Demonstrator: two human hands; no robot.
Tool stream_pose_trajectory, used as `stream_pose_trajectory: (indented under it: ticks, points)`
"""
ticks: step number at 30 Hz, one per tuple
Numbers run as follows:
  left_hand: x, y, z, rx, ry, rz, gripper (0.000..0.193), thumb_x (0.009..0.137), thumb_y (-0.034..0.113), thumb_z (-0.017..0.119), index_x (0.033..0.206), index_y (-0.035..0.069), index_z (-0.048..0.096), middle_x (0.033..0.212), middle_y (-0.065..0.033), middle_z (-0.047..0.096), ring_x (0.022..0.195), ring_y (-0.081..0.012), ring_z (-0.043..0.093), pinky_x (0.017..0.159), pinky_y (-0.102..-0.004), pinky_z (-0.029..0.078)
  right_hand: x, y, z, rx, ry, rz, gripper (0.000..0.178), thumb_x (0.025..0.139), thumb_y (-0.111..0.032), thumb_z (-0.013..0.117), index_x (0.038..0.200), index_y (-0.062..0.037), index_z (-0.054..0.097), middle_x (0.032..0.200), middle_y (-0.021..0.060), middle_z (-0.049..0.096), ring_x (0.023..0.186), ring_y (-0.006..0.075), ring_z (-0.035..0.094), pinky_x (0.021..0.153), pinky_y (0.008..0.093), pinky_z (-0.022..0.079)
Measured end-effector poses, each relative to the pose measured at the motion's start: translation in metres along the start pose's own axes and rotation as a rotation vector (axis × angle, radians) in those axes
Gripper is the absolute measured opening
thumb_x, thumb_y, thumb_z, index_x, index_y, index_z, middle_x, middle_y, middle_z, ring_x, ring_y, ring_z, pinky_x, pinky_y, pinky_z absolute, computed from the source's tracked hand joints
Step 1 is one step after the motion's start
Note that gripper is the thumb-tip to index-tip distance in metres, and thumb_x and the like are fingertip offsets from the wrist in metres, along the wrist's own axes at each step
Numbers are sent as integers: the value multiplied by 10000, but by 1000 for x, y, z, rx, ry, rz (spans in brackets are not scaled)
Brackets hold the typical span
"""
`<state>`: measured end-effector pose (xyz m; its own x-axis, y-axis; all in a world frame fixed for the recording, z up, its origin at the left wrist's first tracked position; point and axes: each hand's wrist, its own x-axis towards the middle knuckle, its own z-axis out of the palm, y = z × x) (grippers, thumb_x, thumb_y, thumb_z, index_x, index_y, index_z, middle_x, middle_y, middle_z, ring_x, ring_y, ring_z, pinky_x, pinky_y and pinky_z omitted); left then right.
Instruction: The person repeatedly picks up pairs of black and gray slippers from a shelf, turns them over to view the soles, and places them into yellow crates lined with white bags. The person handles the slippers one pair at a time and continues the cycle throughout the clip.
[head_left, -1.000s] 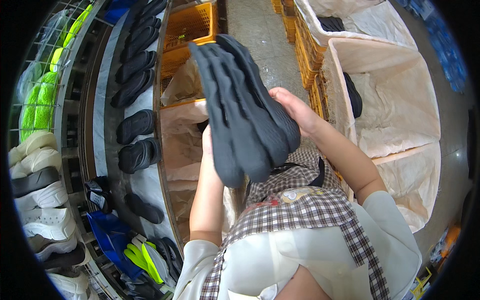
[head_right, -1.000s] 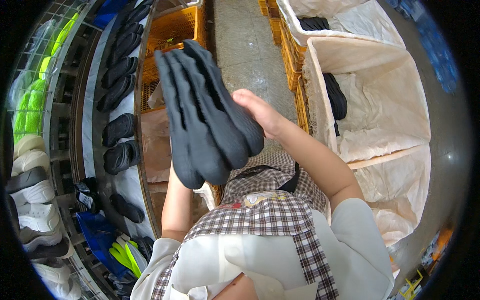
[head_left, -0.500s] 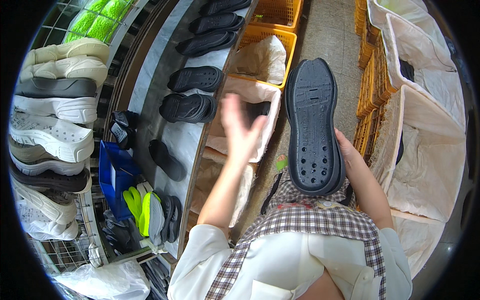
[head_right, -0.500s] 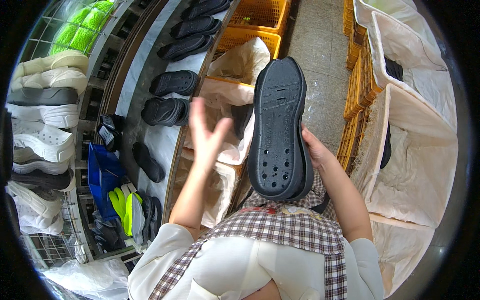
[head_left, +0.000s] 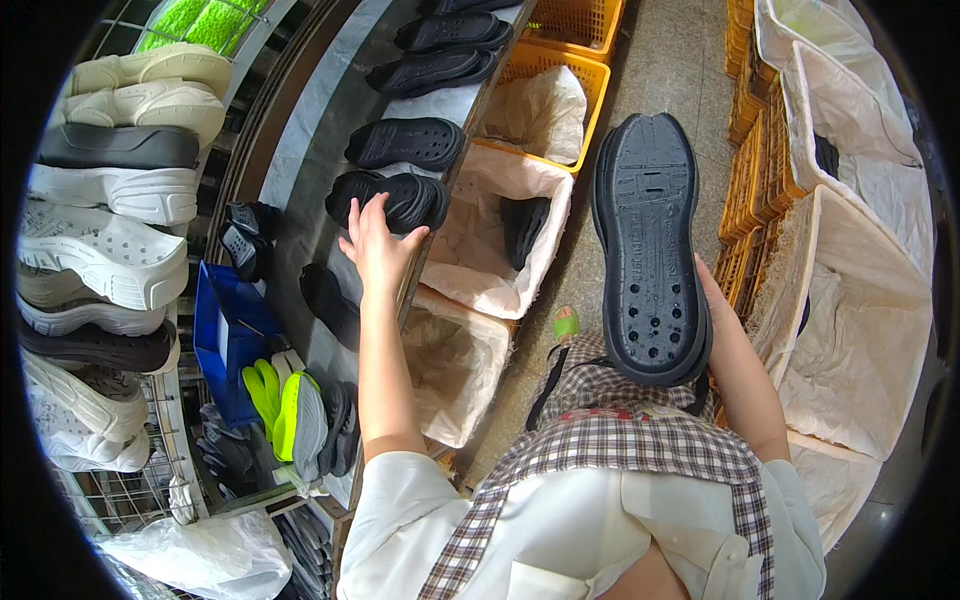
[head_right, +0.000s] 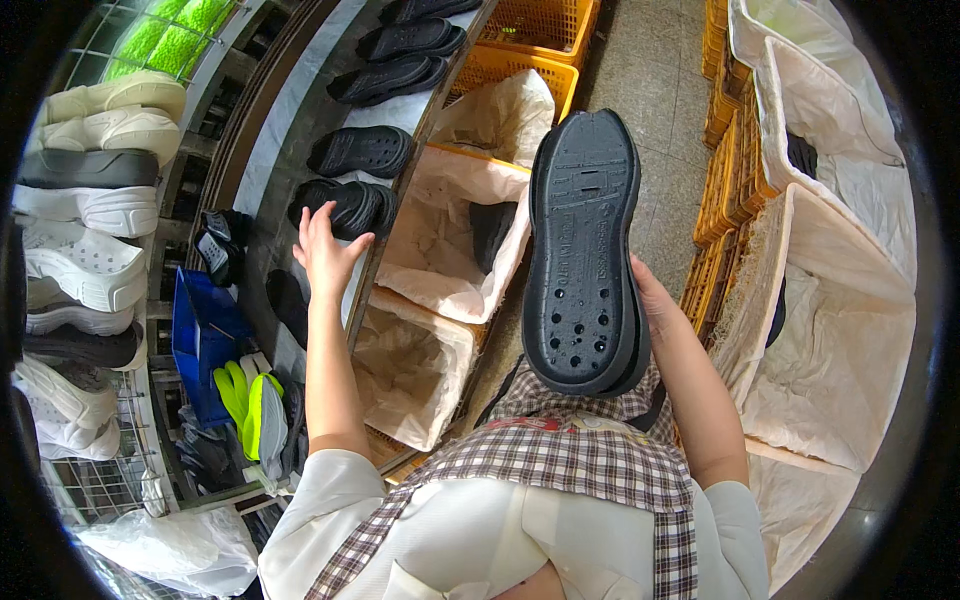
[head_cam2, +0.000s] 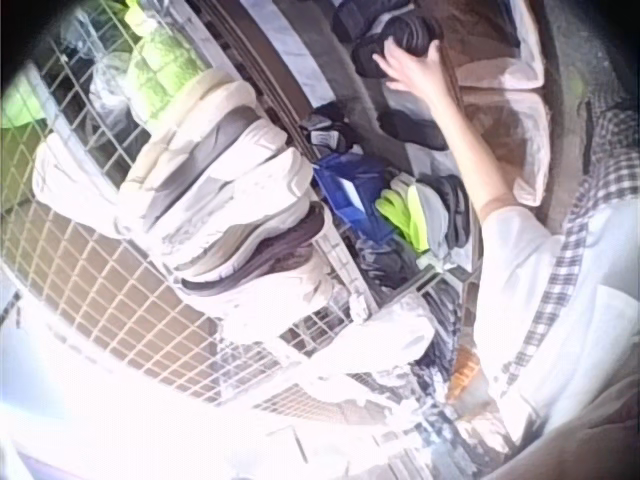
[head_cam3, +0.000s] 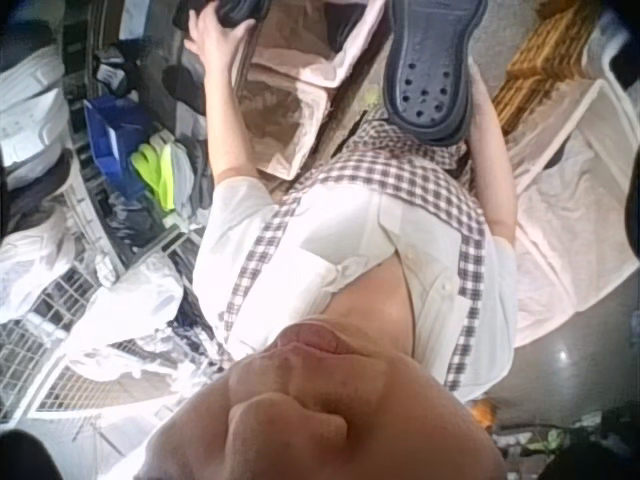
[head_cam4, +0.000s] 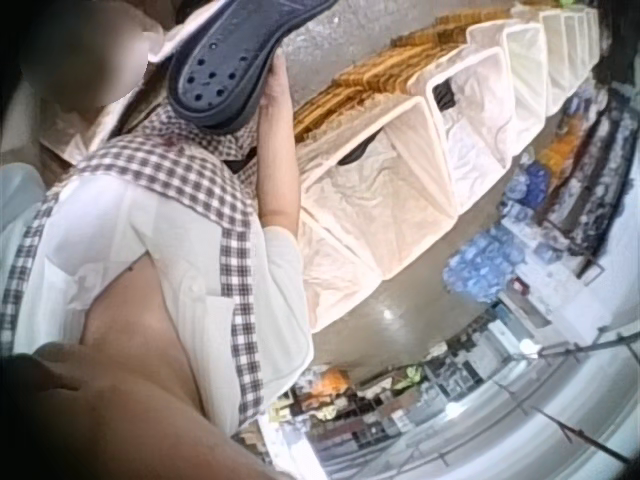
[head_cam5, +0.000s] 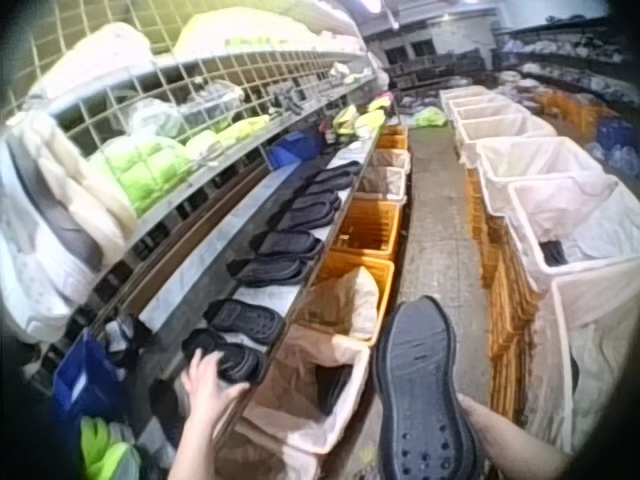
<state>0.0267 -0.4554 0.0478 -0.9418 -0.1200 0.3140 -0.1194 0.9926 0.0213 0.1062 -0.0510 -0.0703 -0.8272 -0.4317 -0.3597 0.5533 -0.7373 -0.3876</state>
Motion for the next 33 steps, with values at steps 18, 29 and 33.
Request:
stream_pose_trajectory:
  ticks: [18,29,33]
  points:
    - [-32,102,-151,-764,205,655,412,559,147,845,882,19,624,857,-94,627,828,-266,603,912,-406,404,-23,-4,30,67,14,87,564,869,-434,576,1263,-34,534,1163,179,611,991,266,647,807,430,560]
    - [-35,223,-158,-1020,-240,1262,376,586,181,835,886,63,640,879,-54,636,851,-238,602,940,-434,397,-51,-37,35,-41,-34,-82,551,960,-425,442,1340,-26,444,1280,147,545,1151,231,557,989,371,463]
    - [-24,256,-154,-1132,-440,1430,344,609,154,823,885,47,647,824,-64,640,782,-241,605,780,-355,459,-76,-55,44,-96,-84,-221,564,948,-461,452,1324,-42,473,1267,129,559,1136,203,567,984,354,466]
